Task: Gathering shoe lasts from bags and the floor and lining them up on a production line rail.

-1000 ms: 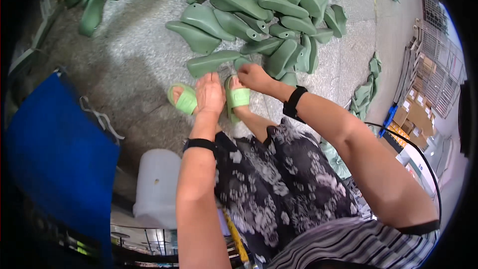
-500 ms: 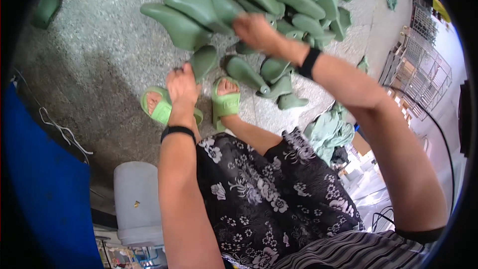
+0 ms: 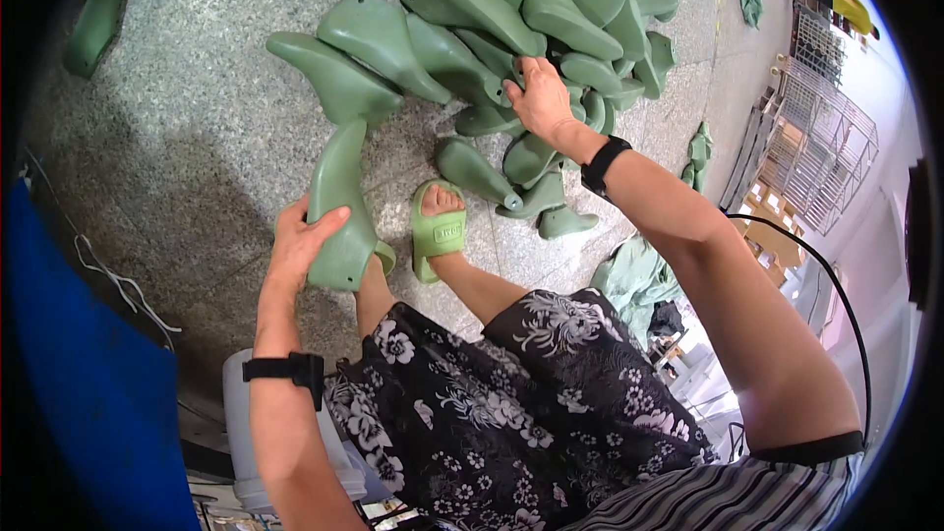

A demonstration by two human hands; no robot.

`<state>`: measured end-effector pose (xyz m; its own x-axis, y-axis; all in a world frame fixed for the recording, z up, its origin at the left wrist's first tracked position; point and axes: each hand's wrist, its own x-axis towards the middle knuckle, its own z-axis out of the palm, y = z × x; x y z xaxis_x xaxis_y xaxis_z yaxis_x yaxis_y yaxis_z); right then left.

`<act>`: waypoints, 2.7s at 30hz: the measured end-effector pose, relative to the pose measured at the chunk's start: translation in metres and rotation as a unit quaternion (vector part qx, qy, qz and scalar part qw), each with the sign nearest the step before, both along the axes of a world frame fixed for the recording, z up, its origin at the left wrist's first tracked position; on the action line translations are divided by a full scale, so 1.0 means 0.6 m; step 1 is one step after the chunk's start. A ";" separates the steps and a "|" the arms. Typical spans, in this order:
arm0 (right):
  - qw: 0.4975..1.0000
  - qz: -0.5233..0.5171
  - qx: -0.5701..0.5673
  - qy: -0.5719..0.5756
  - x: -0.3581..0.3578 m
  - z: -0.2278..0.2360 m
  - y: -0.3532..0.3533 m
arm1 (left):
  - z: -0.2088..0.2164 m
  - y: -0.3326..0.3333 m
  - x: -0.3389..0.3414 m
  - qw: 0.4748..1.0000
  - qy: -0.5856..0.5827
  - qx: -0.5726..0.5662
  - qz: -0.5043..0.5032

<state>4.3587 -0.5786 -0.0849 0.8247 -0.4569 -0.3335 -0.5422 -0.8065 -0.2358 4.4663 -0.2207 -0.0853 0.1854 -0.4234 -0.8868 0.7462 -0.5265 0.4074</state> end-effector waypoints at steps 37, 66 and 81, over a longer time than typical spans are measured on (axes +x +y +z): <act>0.913 0.227 0.302 -0.151 0.136 1.021 0.277 | 0.961 0.102 -0.142 0.789 -0.051 -0.249 0.559; 0.615 0.744 0.245 -0.086 0.293 1.224 1.142 | 1.170 0.613 -0.334 0.426 -0.448 0.672 0.409; 0.329 0.809 0.066 0.482 0.262 1.158 1.415 | 1.142 0.607 -0.296 0.450 -0.307 0.626 0.559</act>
